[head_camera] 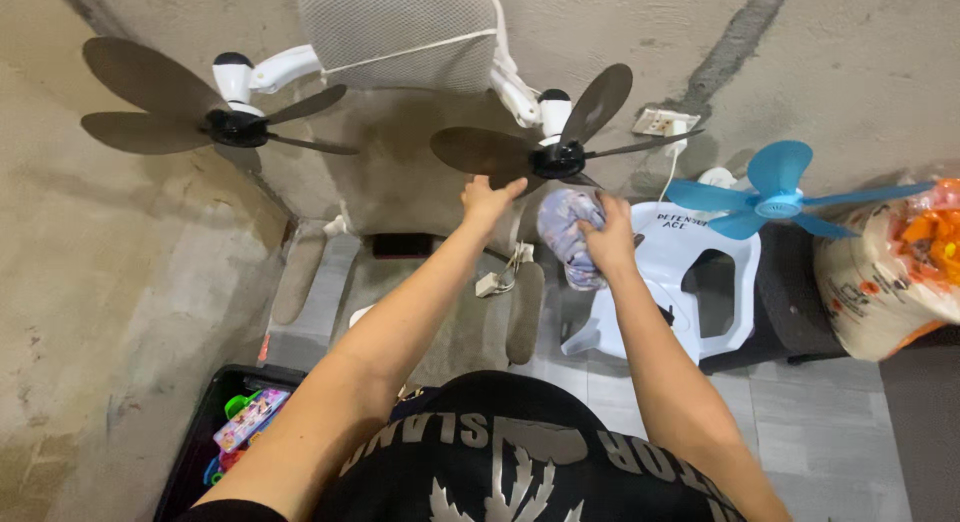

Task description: The person wipes the blades and central hub of a small black desk fan with a cloth, then repeats the same wiping on a second identical fan. The person also wipes the mesh back of the chair where the fans are mounted.

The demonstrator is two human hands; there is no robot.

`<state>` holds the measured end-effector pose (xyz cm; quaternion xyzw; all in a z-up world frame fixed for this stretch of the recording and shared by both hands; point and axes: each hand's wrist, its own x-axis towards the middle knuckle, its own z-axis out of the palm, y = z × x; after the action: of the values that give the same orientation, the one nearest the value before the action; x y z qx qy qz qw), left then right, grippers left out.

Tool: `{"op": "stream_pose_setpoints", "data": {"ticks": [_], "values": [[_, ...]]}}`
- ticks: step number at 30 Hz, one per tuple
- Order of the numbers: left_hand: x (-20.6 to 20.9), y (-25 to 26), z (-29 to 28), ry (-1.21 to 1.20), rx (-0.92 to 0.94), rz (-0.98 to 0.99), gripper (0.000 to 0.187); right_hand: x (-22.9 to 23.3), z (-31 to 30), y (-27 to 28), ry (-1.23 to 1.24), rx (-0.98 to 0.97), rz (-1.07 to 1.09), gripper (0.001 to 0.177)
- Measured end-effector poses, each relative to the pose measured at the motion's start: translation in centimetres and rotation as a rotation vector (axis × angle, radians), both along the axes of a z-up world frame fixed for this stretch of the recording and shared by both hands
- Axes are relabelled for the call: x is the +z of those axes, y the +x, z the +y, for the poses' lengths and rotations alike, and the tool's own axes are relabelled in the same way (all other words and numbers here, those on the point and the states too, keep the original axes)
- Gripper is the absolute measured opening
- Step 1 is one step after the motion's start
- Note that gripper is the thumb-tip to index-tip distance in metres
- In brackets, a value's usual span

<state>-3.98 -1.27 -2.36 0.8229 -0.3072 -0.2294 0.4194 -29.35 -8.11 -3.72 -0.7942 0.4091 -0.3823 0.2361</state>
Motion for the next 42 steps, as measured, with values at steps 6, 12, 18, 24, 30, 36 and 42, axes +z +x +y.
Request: {"op": "stream_pose_setpoints", "data": {"ticks": [6, 12, 18, 24, 30, 36, 42], "values": [[2.7, -0.7, -0.8, 0.053, -0.244, -0.181, 0.093, 2.4, -3.2, 3.0, 0.054, 0.242, -0.028, 0.077], [5.9, -2.5, -0.8, 0.048, -0.279, -0.238, 0.087, 4.0, -2.7, 4.0, 0.088, 0.118, 0.103, 0.057], [7.7, -3.4, -0.8, 0.166, -0.229, -0.243, 0.092, 6.4, -1.6, 3.8, 0.026, 0.031, 0.212, 0.039], [11.0, -4.3, -0.7, 0.162, -0.171, -0.175, 0.092, 9.5, -1.7, 3.4, -0.060, 0.022, 0.175, 0.034], [15.5, -4.9, -0.2, 0.210, -0.171, -0.097, 0.090, 12.7, -1.5, 2.6, -0.086, -0.006, 0.169, 0.038], [16.5, -5.2, -0.5, 0.167, -0.148, -0.075, 0.087, 14.7, -1.1, 2.6, -0.131, -0.025, 0.143, 0.040], [12.8, -4.6, -2.1, 0.053, -0.162, -0.052, 0.088, 14.0, -1.6, 2.8, -0.153, -0.069, 0.147, 0.041]]}}
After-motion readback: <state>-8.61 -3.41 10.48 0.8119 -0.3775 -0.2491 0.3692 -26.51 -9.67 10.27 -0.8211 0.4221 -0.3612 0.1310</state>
